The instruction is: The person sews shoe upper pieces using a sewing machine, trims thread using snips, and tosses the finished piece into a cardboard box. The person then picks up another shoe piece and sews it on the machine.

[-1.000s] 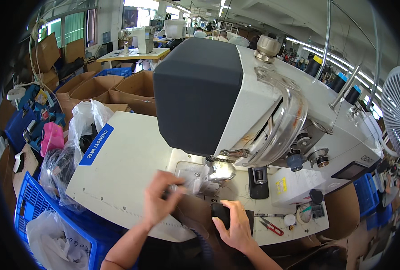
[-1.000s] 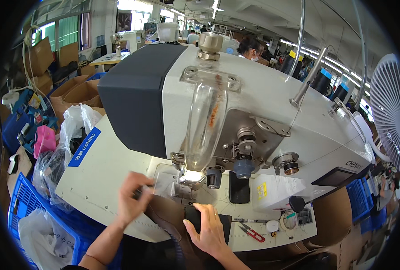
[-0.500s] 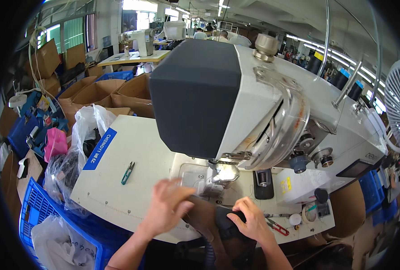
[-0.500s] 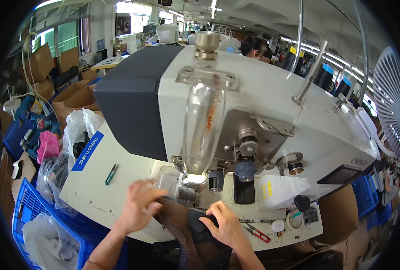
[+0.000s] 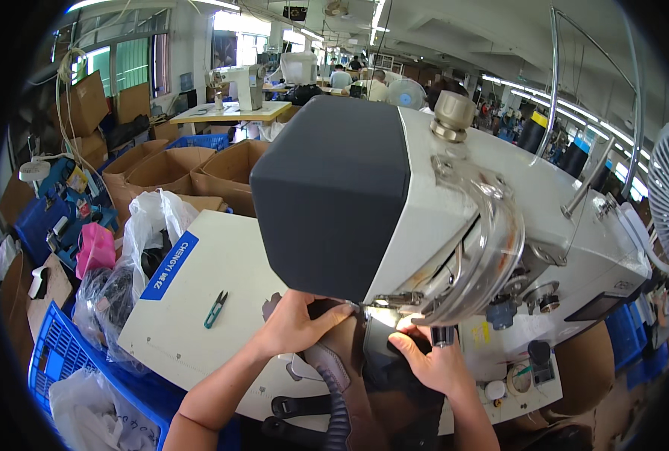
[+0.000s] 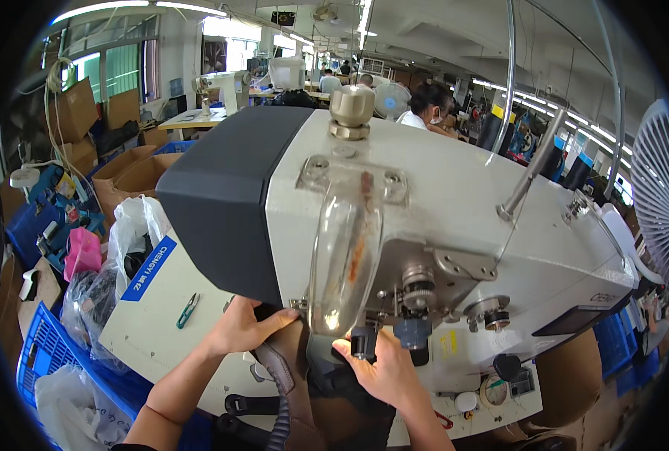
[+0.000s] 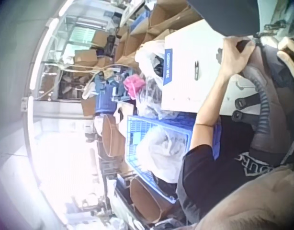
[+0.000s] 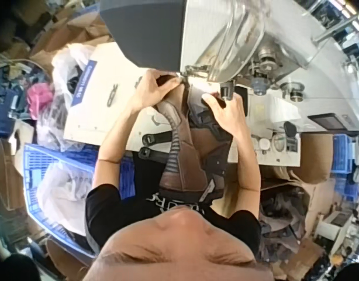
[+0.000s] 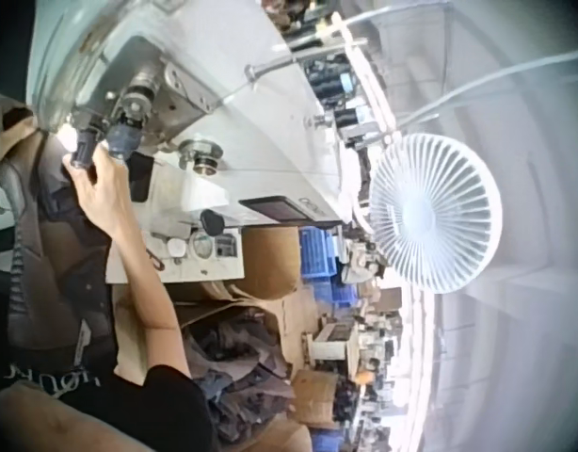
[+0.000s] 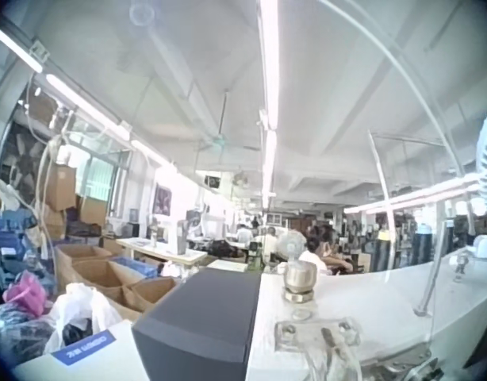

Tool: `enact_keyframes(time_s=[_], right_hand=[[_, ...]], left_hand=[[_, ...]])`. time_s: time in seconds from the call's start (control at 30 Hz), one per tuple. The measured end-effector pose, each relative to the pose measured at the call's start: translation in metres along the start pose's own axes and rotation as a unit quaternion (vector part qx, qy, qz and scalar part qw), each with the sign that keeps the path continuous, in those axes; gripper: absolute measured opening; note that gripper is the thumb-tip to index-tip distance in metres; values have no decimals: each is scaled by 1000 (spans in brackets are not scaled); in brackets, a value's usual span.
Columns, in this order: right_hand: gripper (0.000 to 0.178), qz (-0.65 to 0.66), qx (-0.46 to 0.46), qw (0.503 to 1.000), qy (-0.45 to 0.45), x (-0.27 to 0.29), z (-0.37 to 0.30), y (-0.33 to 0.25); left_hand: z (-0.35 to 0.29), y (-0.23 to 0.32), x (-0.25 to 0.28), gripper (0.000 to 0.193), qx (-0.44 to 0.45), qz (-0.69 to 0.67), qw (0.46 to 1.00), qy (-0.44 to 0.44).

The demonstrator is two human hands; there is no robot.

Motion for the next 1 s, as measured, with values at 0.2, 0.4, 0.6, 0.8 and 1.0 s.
enact_keyframes(time_s=[0.2, 0.4, 0.6, 0.8, 1.0], right_hand=[[28, -63, -17, 998, 6, 12, -10, -13], [24, -39, 28, 999, 14, 6, -14, 13], [35, -28, 52, 997, -47, 6, -18, 16], [32, -20, 56, 998, 23, 1, -19, 19], [28, 29, 1, 1000, -6, 1, -19, 14]], left_hand=[[8, 4, -2, 16, -77, 55, 995, 22], [7, -25, -9, 12, -92, 69, 993, 5], [10, -40, -10, 14, -119, 122, 985, -17], [12, -50, -11, 14, -135, 135, 981, -26], [12, -51, -12, 14, -156, 110, 981, -21]])
Point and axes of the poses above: each hand's wrist, its own z-axis towards the middle knuckle, its own x-axis out of the back of the hand, y = z × x, the point moved 1 cm from there along z, towards the middle knuckle, and after that the axes turned 5 degrees about -x, right-handed, at the moved point
